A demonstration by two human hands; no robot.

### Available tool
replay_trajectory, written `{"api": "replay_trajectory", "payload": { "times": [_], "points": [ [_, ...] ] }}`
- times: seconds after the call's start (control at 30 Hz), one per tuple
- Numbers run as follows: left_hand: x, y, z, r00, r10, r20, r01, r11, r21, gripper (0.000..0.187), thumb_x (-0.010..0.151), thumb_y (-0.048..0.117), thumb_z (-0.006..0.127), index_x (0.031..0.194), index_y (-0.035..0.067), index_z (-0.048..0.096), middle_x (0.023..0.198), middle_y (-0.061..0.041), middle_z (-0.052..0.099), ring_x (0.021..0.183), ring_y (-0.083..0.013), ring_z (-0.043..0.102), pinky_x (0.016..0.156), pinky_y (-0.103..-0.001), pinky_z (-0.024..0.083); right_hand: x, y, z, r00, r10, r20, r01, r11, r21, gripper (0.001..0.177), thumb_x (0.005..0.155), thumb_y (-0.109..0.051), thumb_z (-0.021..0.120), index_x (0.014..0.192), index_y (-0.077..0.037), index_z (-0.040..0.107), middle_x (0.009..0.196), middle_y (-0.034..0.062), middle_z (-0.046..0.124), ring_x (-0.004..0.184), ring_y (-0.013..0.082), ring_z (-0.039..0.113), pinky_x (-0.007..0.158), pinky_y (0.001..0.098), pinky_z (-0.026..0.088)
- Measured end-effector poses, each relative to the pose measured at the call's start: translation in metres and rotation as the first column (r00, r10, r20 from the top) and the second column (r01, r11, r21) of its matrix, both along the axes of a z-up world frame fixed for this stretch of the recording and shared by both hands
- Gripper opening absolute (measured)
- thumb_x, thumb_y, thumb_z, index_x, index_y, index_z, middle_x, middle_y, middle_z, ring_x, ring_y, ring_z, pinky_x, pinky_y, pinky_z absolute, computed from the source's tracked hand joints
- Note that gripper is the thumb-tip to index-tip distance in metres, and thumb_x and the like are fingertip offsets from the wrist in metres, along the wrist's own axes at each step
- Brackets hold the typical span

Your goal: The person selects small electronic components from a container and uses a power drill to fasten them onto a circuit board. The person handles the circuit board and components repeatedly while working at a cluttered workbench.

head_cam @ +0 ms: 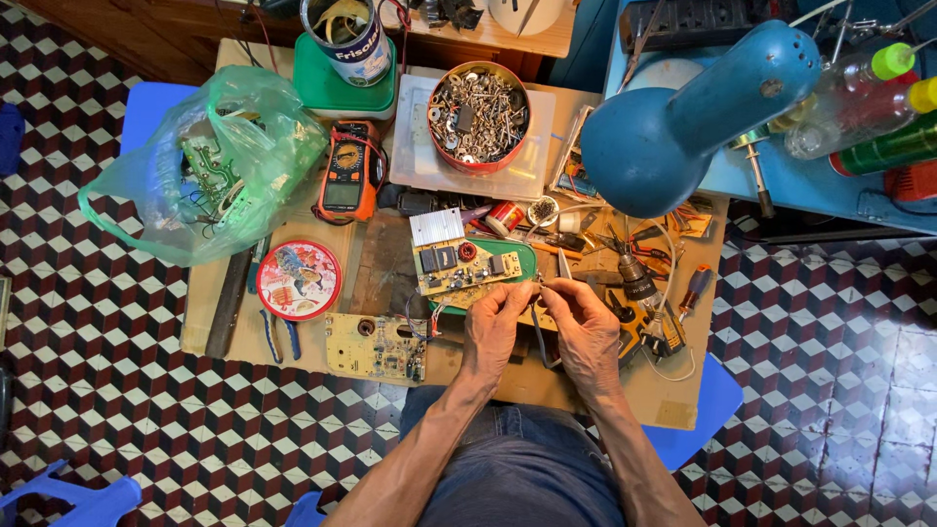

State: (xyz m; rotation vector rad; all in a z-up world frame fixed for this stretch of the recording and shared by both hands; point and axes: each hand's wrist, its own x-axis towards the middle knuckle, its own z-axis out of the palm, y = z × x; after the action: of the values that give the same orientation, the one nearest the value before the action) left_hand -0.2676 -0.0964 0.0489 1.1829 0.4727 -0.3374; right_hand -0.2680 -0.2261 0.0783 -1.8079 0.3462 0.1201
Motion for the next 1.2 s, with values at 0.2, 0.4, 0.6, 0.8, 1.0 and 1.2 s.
{"api": "replay_trajectory", "payload": {
  "times": [0.2,0.4,0.6,0.8,1.0,1.2],
  "points": [
    [-0.011,0.000,-0.016,0.997,0.051,0.051,-0.044,0.990,-0.136,0.030,0.096,0.017,0.068,0.118,-0.002,0.068,0.105,-0.004,0.074,0.096,-0.0094,0.069,0.089,-0.022,0.053,-0.005,-0.004,-0.014,0.997,-0.058,-0.041,0.062,0.992,0.107,0.021,0.097,-0.013,0.068,0.112,0.001,0.070,0.095,0.0051,0.075,0.087,0.0098,0.071,0.079,0.0241,0.057],
    [-0.025,0.036,-0.034,0.915,0.350,-0.200,-0.399,0.856,-0.330,0.033,0.090,0.005,0.070,0.118,0.001,0.054,0.104,-0.008,0.066,0.094,-0.0184,0.068,0.094,-0.039,0.061,-0.003,-0.017,-0.037,0.990,-0.036,-0.139,0.051,0.993,0.108,0.021,0.097,-0.016,0.068,0.107,0.002,0.071,0.092,0.0054,0.074,0.082,0.0111,0.071,0.075,0.0259,0.059],
    [-0.038,0.050,-0.048,0.862,0.310,-0.402,-0.490,0.715,-0.499,0.035,0.089,0.006,0.072,0.121,-0.001,0.063,0.113,-0.008,0.070,0.102,-0.0159,0.067,0.098,-0.032,0.055,0.010,-0.014,-0.061,0.960,0.111,-0.257,-0.149,0.980,-0.132,0.023,0.095,-0.022,0.070,0.103,-0.001,0.073,0.080,0.0043,0.070,0.073,0.0109,0.062,0.066,0.0256,0.051],
    [-0.042,0.041,-0.051,0.946,0.217,-0.242,-0.297,0.879,-0.373,0.025,0.099,0.018,0.066,0.116,-0.001,0.067,0.103,-0.006,0.070,0.098,-0.0156,0.068,0.094,-0.031,0.058,0.034,-0.009,-0.074,0.967,0.124,-0.220,-0.163,0.973,-0.167,0.025,0.092,-0.025,0.072,0.100,-0.001,0.074,0.079,0.0030,0.068,0.072,0.0100,0.058,0.065,0.0268,0.049],
    [-0.012,0.044,-0.045,0.997,-0.005,-0.083,0.044,0.880,0.473,0.030,0.105,0.029,0.047,0.117,0.005,0.062,0.075,-0.010,0.065,0.058,-0.0213,0.065,0.055,-0.035,0.053,0.054,0.000,-0.088,0.950,0.178,-0.258,-0.223,0.962,-0.159,0.025,0.091,-0.025,0.072,0.101,-0.003,0.075,0.079,0.0002,0.070,0.071,0.0088,0.059,0.064,0.0262,0.050],
    [0.021,0.045,-0.049,0.941,-0.335,-0.054,0.280,0.678,0.679,0.038,0.100,0.022,0.057,0.133,0.005,0.052,0.067,-0.008,0.066,0.052,-0.0195,0.057,0.045,-0.037,0.044,0.057,0.001,-0.091,0.922,0.136,-0.361,-0.237,0.938,-0.252,0.024,0.090,-0.027,0.072,0.096,-0.004,0.076,0.070,0.0018,0.067,0.064,0.0098,0.055,0.059,0.0286,0.047]
  ]
}}
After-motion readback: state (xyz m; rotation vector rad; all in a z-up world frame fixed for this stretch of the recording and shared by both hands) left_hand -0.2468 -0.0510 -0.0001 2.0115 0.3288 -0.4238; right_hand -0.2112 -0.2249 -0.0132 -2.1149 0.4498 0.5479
